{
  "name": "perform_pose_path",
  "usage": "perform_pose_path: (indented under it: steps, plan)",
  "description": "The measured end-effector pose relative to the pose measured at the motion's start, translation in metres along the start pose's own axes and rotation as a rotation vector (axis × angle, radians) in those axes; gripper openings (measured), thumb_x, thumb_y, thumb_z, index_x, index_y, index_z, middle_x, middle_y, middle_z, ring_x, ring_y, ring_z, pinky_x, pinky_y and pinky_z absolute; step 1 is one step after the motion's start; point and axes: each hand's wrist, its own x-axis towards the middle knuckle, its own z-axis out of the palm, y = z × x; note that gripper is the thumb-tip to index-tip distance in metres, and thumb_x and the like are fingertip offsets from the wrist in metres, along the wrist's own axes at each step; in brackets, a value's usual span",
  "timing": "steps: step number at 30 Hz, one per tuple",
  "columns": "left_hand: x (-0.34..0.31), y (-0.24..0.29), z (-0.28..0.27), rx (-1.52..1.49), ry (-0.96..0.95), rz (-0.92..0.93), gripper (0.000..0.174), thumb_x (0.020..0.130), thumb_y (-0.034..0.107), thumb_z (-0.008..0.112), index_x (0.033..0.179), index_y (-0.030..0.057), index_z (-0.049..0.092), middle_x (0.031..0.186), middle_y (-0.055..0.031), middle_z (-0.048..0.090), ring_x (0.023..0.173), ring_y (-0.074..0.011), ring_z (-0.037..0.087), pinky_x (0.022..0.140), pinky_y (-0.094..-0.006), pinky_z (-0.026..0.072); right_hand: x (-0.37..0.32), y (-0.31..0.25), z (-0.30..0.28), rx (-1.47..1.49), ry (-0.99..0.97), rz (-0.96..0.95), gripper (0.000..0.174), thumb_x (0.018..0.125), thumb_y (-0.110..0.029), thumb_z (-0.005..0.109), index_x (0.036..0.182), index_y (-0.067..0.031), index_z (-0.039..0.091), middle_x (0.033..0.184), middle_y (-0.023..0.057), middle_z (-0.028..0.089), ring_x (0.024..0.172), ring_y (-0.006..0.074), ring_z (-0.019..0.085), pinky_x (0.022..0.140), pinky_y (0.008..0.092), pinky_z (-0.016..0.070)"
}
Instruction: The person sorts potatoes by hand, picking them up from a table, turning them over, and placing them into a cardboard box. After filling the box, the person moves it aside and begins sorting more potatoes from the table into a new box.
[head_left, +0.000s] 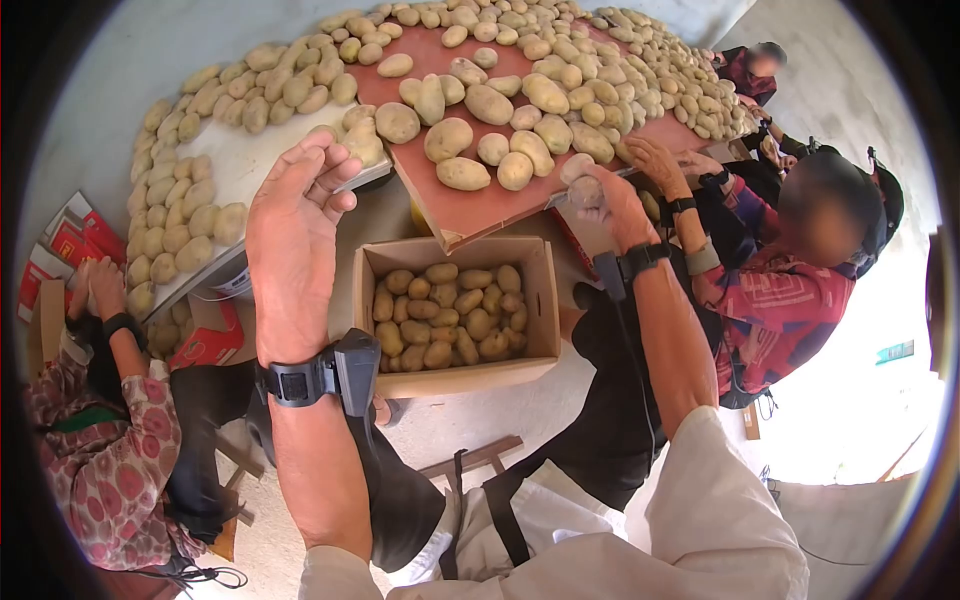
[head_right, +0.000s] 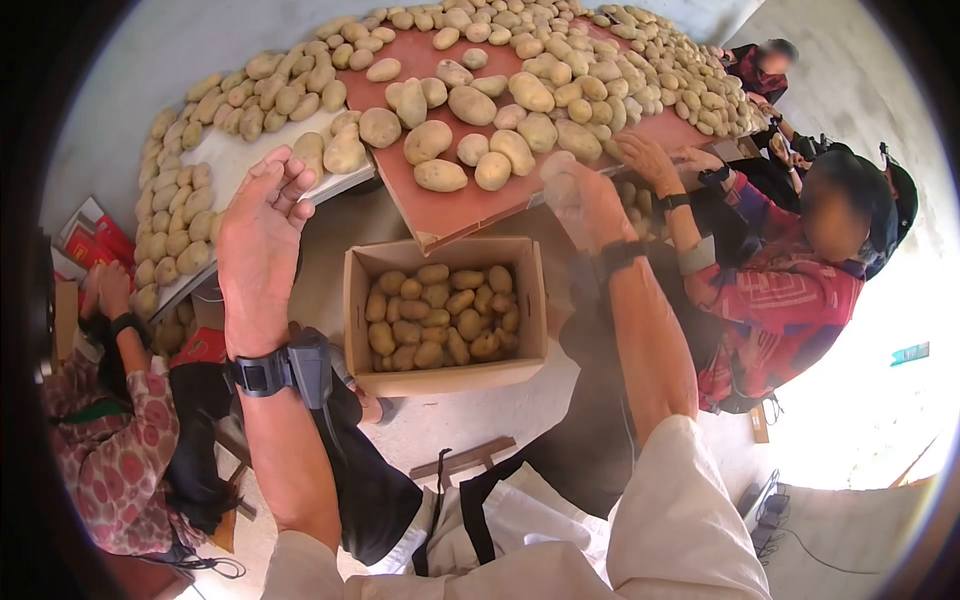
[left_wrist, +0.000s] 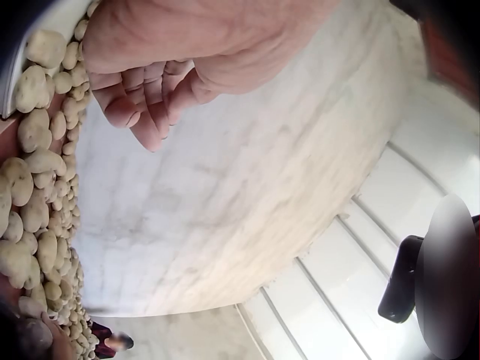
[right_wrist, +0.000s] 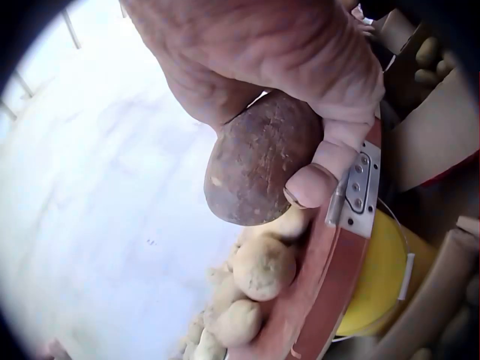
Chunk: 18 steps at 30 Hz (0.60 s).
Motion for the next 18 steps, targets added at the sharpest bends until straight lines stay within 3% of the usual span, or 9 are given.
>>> perform_pose_path:
  steps: [1,2,3,4,8,10,14,18]
  plan:
    - [0.001,-0.001,0.001,0.001,0.000,0.000,0.041,0.098,0.021,0.061,0.129,-0.0046,0.055,0.110,-0.0064,0.062,0.102,-0.0164,0.060,0.081,-0.0285,0.0445,0.025,0.030,-0.024,-0.437,-0.008,-0.324,0.048,0.082,0.008,0.068,0.128,-0.0043,0.061,0.110,0.0132,0.067,0.089,0.0217,0.068,0.077,0.0345,0.0615]
    - [0.001,-0.002,0.001,0.005,-0.003,-0.002,0.041,0.098,0.021,0.061,0.129,-0.0043,0.055,0.110,-0.0063,0.062,0.102,-0.0164,0.060,0.081,-0.0285,0.0444,0.026,0.025,-0.022,-0.436,-0.008,-0.324,0.048,0.082,0.008,0.068,0.128,-0.0043,0.061,0.110,0.0132,0.067,0.089,0.0217,0.068,0.077,0.0345,0.0615]
    - [0.001,-0.003,0.002,0.008,-0.006,-0.003,0.040,0.098,0.022,0.060,0.129,-0.0040,0.055,0.110,-0.0063,0.062,0.103,-0.0163,0.060,0.081,-0.0284,0.0443,0.025,0.018,-0.019,-0.295,0.063,-0.234,0.029,0.088,-0.013,0.067,0.115,-0.0051,0.063,0.096,0.0089,0.067,0.080,0.0192,0.067,0.064,0.0326,0.0577]
    - [0.000,-0.003,0.003,0.010,-0.005,-0.004,0.040,0.098,0.022,0.060,0.129,-0.0040,0.055,0.110,-0.0063,0.062,0.103,-0.0163,0.060,0.081,-0.0284,0.0443,0.024,0.012,-0.014,-0.153,0.132,-0.142,0.030,0.094,-0.034,0.067,0.102,-0.0059,0.066,0.083,0.0046,0.068,0.070,0.0166,0.066,0.052,0.0308,0.0539]
    - [-0.007,-0.002,0.010,-0.005,0.010,0.000,0.031,0.100,0.017,0.056,0.124,-0.0019,0.058,0.107,-0.0077,0.065,0.100,-0.0166,0.061,0.080,-0.0293,0.0456,0.032,0.035,-0.033,-0.176,0.110,-0.193,0.029,0.094,-0.034,0.066,0.103,-0.0058,0.065,0.084,0.0059,0.069,0.070,0.0175,0.067,0.052,0.0310,0.0538]
    - [-0.009,-0.003,0.011,0.001,0.008,-0.003,0.031,0.100,0.017,0.056,0.124,-0.0018,0.058,0.108,-0.0077,0.065,0.100,-0.0167,0.061,0.081,-0.0293,0.0456,0.019,0.023,-0.028,0.155,0.126,0.106,0.029,0.095,-0.033,0.065,0.105,-0.0059,0.064,0.086,0.0066,0.069,0.070,0.0184,0.067,0.052,0.0310,0.0536]
    - [-0.013,-0.004,0.013,0.004,0.010,0.012,0.030,0.100,0.018,0.056,0.122,-0.0015,0.059,0.108,-0.0077,0.065,0.100,-0.0168,0.062,0.081,-0.0296,0.0455,0.013,0.014,-0.023,0.195,0.204,0.155,0.027,0.096,-0.032,0.065,0.107,-0.0077,0.064,0.085,0.0057,0.069,0.068,0.0185,0.067,0.050,0.0298,0.0522]
    - [-0.010,-0.005,0.013,0.006,0.010,0.007,0.030,0.100,0.019,0.055,0.122,-0.0015,0.059,0.108,-0.0079,0.065,0.100,-0.0169,0.062,0.081,-0.0297,0.0455,0.010,0.015,-0.026,0.318,0.226,0.182,0.026,0.096,-0.033,0.066,0.110,-0.0105,0.063,0.093,0.0035,0.070,0.081,0.0181,0.068,0.060,0.0329,0.0533]
